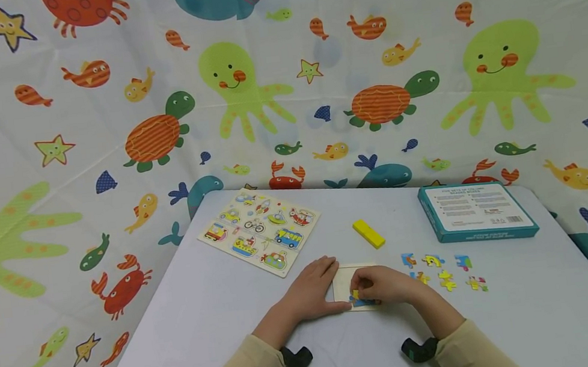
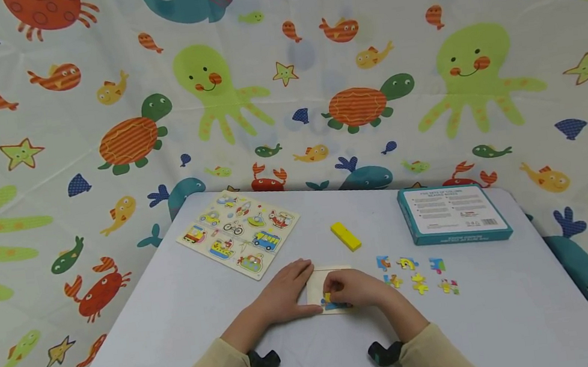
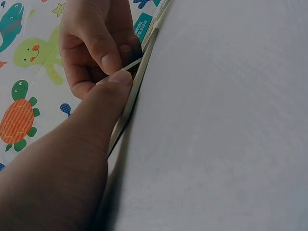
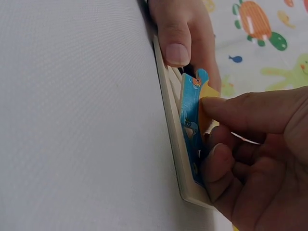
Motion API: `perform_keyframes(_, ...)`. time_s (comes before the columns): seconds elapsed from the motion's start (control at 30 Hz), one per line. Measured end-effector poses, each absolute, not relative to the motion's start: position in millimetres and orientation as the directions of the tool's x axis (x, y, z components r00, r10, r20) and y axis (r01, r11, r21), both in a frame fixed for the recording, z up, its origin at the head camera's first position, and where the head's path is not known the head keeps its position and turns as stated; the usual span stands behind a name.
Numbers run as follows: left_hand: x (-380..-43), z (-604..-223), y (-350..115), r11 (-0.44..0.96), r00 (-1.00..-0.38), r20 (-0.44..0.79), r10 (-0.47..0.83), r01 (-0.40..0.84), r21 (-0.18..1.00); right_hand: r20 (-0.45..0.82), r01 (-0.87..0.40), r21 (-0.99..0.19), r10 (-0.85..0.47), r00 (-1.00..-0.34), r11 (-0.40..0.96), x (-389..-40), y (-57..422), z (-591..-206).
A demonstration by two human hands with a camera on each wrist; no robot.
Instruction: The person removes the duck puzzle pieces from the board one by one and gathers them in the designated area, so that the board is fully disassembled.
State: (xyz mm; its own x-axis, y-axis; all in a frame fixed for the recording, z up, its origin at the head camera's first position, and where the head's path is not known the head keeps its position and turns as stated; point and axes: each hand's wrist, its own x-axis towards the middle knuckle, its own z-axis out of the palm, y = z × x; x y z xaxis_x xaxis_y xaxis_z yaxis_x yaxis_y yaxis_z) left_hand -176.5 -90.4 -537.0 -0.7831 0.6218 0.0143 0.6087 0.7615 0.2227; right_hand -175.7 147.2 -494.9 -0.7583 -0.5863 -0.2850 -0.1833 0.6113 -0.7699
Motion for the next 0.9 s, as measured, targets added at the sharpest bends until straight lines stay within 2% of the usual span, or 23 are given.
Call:
perform_keyframes(0.23,-176,-536,-90,0.764,-0.785,0.009,0.619,0.606,0.221,-0.270,-0.225,-0.752,-0.601,-0.753,0.620,-178,150,-496)
perform_keyframes(0.63,-175,-535,-89,0.769,-0.788,-0.004,0.616,0.600,0.224,-0.284,-0.161,-0.807,-0.614,-0.737,0.568,-181,163,-490)
perform_keyframes(0.9,-175,-536,-90,0.769,-0.788,0.004,0.616,0.602,0.214,-0.296,-0.126,-0.811,-0.586,-0.754,0.572,-184,181,-481)
